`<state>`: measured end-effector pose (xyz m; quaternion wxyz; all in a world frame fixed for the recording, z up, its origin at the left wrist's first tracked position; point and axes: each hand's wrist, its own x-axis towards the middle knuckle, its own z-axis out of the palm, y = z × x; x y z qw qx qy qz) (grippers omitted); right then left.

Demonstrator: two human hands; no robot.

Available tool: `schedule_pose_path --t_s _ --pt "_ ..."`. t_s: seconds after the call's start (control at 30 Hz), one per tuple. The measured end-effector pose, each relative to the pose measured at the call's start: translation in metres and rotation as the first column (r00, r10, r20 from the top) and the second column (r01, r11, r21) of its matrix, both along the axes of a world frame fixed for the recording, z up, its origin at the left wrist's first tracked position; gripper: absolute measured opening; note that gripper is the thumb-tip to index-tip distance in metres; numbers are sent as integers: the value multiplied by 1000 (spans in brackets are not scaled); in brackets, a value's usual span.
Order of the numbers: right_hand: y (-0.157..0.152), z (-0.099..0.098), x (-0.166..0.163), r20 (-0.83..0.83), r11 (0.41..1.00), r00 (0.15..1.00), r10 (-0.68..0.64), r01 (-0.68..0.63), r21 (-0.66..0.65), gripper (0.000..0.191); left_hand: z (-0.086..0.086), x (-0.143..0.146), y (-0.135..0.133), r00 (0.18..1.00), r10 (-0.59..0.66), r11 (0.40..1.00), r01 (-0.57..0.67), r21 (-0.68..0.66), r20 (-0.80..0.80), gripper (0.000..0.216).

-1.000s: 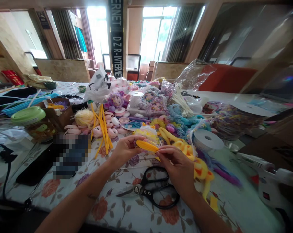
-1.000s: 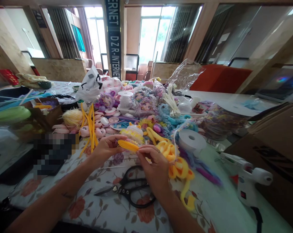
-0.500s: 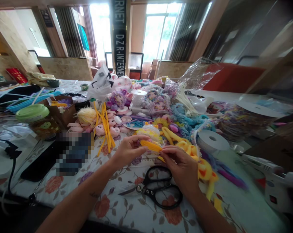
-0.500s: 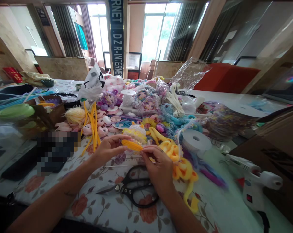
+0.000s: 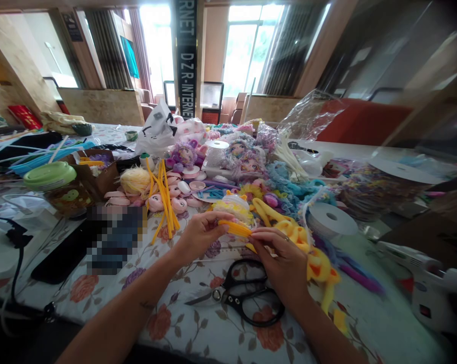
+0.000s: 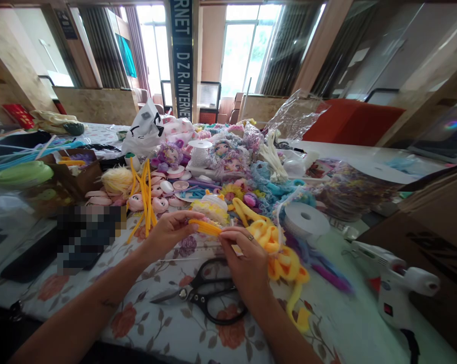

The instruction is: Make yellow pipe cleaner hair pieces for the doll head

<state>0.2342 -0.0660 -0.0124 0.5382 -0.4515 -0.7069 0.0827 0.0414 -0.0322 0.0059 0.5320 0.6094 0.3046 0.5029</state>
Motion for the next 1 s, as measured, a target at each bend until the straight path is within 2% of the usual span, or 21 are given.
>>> schedule_pose_path --t_s 0.1,0.23,0.33,0.43,0.6,0.77,0.87,1.0 --pt "0 -1 0 -7 1000 1000 1 -1 -4 7 0 -1 0 1000 3 1000 -3 -11 16 26" --pt "-1 0 -2 -19 1000 1000 -12 13 4 6 1 -1 0 999 27 996 -24 -87 34 34" --pt "-2 2 -3 -35 999 999 -32 32 6 6 1 -1 0 995 10 990 4 -144 95 36" --pt "-2 6 -3 -71 998 996 -47 44 -39 6 1 -1 1 987 5 980 26 -195 158 37" --pt "-4 12 0 -128 980 987 -95 70 -188 10 0 -3 2 983 21 962 29 -270 180 40" --pt "-5 13 -1 -127 981 985 -117 94 -171 9 0 -3 2 985 29 961 18 -275 168 42" --pt "-4 12 -2 -225 971 969 -104 49 -235 17 1 -3 2 985 25 962 22 -273 170 42" --pt "-2 14 0 -427 913 901 -81 -104 -394 27 1 -3 2 984 15 963 34 -267 180 39"
